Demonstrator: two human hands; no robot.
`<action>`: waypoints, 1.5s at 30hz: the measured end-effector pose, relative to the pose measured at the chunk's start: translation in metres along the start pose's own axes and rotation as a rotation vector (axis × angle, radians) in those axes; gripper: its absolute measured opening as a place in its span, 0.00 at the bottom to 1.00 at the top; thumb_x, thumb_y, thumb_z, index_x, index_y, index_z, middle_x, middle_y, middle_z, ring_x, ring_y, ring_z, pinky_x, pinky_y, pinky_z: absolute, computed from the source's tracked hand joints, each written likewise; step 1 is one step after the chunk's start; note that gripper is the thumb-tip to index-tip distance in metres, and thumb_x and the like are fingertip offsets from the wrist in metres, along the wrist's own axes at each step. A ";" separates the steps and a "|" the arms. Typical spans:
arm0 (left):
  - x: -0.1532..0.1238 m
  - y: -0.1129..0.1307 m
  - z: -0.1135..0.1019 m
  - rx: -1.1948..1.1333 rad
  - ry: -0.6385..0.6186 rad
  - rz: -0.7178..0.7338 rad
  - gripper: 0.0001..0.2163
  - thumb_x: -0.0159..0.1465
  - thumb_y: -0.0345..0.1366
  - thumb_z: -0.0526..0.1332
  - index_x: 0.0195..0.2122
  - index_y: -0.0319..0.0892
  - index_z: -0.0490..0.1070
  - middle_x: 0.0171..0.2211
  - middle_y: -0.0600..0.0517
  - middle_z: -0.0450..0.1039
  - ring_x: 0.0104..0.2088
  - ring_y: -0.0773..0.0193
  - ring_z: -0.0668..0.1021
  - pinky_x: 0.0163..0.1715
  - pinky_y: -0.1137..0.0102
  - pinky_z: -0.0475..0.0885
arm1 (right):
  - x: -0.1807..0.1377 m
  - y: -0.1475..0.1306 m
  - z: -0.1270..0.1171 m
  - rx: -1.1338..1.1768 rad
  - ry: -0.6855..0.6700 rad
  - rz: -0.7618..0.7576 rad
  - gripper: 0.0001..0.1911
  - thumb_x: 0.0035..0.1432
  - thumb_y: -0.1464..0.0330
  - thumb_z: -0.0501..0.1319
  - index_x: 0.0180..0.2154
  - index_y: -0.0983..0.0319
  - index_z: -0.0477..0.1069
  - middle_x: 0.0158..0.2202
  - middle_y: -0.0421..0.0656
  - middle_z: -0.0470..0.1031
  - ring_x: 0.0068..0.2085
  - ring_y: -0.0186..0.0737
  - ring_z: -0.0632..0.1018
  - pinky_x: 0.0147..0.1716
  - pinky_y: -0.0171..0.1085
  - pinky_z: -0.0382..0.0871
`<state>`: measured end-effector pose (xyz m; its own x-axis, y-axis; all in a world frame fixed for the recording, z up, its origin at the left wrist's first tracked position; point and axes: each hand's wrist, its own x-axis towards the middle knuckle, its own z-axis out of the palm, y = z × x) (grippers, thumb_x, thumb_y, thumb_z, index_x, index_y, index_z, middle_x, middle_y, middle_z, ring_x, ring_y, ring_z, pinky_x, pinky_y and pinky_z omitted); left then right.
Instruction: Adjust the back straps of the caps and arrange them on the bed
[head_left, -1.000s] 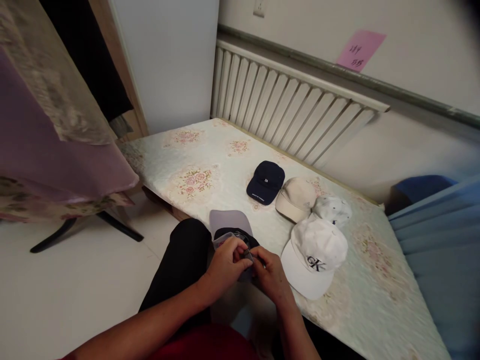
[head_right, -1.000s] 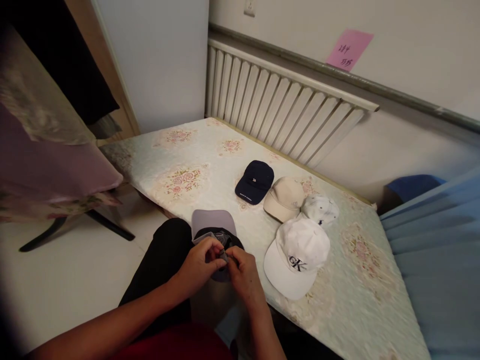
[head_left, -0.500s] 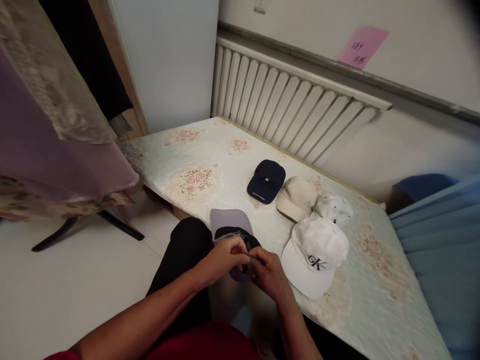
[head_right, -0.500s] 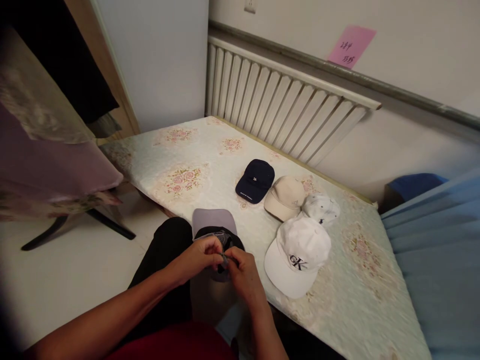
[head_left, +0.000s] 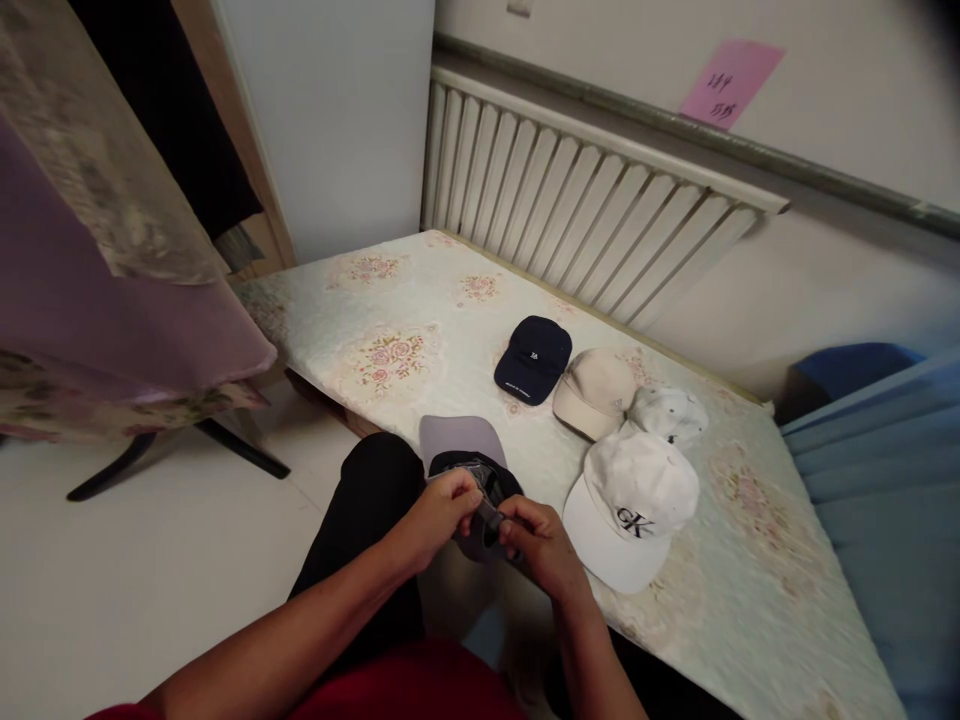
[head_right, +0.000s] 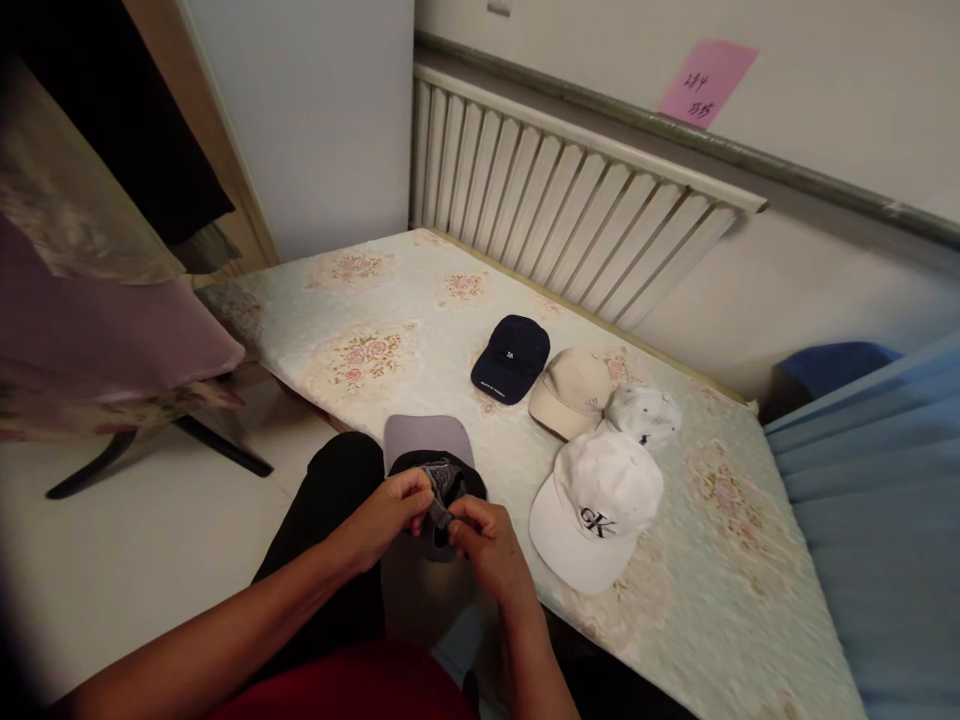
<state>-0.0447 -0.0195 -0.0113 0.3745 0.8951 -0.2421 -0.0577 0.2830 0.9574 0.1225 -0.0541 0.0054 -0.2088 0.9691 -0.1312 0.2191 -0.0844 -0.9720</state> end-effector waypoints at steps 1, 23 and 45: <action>0.000 -0.001 0.000 0.014 0.022 0.004 0.06 0.57 0.36 0.55 0.25 0.41 0.60 0.16 0.60 0.60 0.19 0.72 0.64 0.22 0.75 0.57 | 0.000 0.001 0.000 -0.002 -0.004 0.002 0.05 0.52 0.69 0.58 0.25 0.61 0.70 0.21 0.35 0.66 0.23 0.31 0.66 0.24 0.32 0.58; 0.007 0.017 -0.026 0.907 -0.175 0.507 0.11 0.61 0.29 0.51 0.39 0.43 0.71 0.38 0.49 0.71 0.40 0.61 0.73 0.41 0.67 0.67 | -0.008 -0.007 -0.009 -0.168 -0.045 0.100 0.06 0.54 0.67 0.59 0.30 0.60 0.74 0.22 0.35 0.66 0.25 0.32 0.65 0.25 0.32 0.57; -0.006 0.019 -0.018 0.919 -0.297 0.479 0.04 0.60 0.34 0.58 0.33 0.41 0.71 0.30 0.54 0.70 0.34 0.65 0.72 0.35 0.73 0.62 | -0.016 0.002 0.006 -0.323 0.083 -0.085 0.08 0.55 0.66 0.58 0.29 0.60 0.74 0.27 0.38 0.74 0.31 0.36 0.72 0.31 0.32 0.63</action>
<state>-0.0648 -0.0133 0.0058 0.7142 0.6897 0.1191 0.4127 -0.5525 0.7241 0.1211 -0.0715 0.0049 -0.1641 0.9862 -0.0228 0.4970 0.0627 -0.8655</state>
